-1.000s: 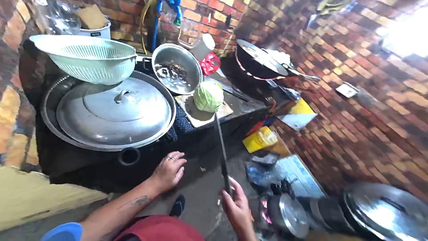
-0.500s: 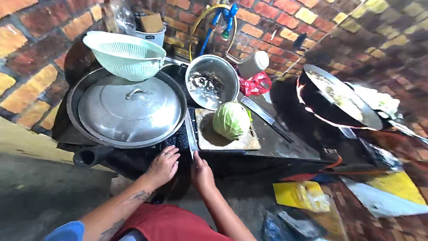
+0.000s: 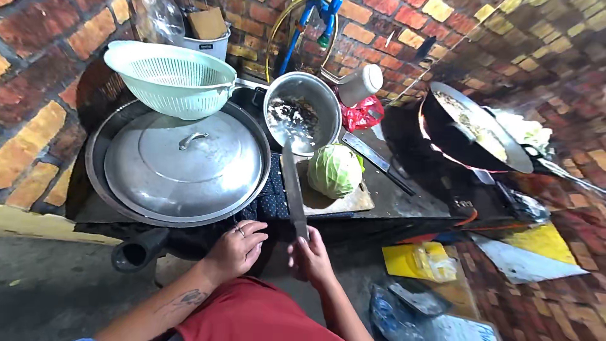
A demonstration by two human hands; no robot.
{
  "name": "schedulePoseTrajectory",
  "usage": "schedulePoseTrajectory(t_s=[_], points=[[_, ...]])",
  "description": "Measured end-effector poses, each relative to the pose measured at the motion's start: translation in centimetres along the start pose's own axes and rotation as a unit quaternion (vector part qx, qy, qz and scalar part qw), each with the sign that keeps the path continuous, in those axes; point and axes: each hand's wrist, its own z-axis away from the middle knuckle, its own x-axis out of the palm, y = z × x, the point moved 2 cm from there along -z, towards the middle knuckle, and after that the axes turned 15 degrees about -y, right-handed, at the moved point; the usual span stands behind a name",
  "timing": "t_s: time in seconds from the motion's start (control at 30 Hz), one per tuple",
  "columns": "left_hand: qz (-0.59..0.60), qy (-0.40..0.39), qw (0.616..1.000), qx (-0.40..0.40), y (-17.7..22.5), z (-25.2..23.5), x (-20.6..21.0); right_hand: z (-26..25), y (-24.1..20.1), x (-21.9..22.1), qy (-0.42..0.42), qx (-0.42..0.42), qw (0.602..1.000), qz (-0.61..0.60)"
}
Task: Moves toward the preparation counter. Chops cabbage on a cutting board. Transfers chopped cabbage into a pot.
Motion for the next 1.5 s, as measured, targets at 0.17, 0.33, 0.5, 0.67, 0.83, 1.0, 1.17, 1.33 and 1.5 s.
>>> schedulePoseTrajectory(t_s=[0.17, 0.33, 0.5, 0.67, 0.83, 1.0, 1.17, 1.33, 1.5], points=[[0.041, 0.047, 0.995, 0.080, 0.9, -1.6, -0.5, -2.3, 2.8, 0.5, -0.049, 0.066, 0.996, -0.045], [0.068, 0.081, 0.986, 0.131, 1.0, -3.2, -0.3, 7.9, 2.0, -4.8, -0.073, 0.203, 0.976, -0.008], [0.063, 0.184, 0.973, 0.125, 1.0, -6.7, 1.0, 13.8, -3.9, -9.0, -0.020, 0.046, 0.998, 0.050], [0.073, 0.193, 0.975, 0.080, 0.9, -13.6, 3.8, 10.7, -6.7, -13.6, 0.121, -0.096, 0.960, 0.233], [-0.012, 0.267, 0.954, 0.134, 3.0, -23.8, 2.4, 5.2, -7.9, -21.4, 0.090, -0.093, 0.905, 0.405], [-0.158, 0.244, 0.948, 0.130, 4.8, -35.5, 0.9, -0.1, -10.1, -26.2, 0.023, -0.097, 0.851, 0.516], [-0.253, 0.053, 0.966, -0.002, 0.6, -41.8, 1.8, -2.4, -11.0, -28.8, -0.031, -0.126, 0.828, 0.546], [-0.242, -0.030, 0.964, -0.105, -2.3, -41.6, 2.4, -2.8, -11.9, -28.9, -0.037, -0.124, 0.789, 0.601], [-0.157, -0.046, 0.962, -0.219, -2.7, -41.3, 2.2, -2.9, -12.9, -28.6, -0.056, -0.098, 0.775, 0.622]])
